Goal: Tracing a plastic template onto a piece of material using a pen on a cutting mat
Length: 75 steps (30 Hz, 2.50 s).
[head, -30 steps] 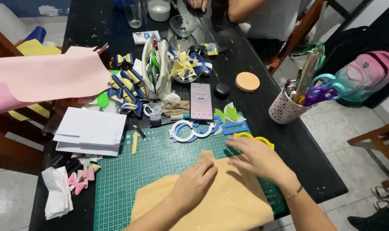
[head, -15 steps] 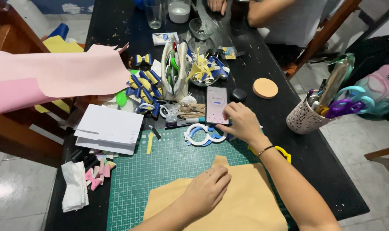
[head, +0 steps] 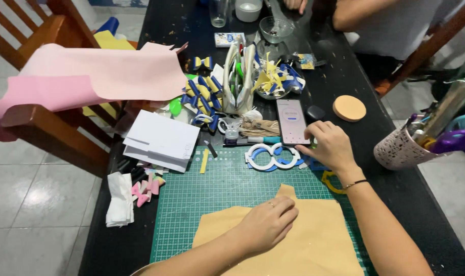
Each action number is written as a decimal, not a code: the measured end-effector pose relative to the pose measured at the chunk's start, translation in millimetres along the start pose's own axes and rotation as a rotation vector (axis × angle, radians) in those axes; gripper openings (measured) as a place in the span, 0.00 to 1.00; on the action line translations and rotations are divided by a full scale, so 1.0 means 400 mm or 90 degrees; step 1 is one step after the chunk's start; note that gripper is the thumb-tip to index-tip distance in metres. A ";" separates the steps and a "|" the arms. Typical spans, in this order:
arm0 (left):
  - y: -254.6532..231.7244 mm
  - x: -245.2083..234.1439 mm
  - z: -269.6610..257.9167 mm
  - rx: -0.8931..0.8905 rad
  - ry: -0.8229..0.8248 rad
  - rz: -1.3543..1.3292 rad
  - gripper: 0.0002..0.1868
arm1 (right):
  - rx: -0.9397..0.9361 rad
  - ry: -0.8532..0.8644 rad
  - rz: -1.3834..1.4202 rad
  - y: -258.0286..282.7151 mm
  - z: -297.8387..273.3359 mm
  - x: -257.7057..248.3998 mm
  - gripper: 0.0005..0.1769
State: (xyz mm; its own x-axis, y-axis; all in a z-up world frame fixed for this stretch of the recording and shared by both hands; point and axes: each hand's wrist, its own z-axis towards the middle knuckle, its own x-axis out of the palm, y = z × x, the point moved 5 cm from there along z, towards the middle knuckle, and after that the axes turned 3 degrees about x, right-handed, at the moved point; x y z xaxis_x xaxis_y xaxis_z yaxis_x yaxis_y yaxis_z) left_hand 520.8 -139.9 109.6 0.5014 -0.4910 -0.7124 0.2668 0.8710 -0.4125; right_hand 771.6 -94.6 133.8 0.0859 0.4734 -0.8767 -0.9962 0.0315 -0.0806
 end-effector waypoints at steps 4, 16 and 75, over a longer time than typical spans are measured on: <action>0.004 0.010 -0.006 0.012 0.000 0.032 0.09 | 0.000 0.023 -0.027 -0.014 -0.013 0.026 0.19; 0.022 0.043 -0.024 0.008 0.010 0.050 0.13 | 0.042 0.136 0.091 0.194 -0.026 -0.168 0.12; -0.030 0.042 -0.023 0.100 0.040 0.102 0.20 | 0.183 0.038 0.283 0.092 -0.061 -0.190 0.09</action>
State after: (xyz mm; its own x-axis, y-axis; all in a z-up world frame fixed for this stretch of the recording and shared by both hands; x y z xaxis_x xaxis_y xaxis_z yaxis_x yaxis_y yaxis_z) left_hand 518.6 -158.6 97.5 0.4972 -0.3423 -0.7973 0.3148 0.9275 -0.2019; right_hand 728.8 -150.8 185.8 -0.3536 0.4448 -0.8228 -0.8984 0.0835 0.4312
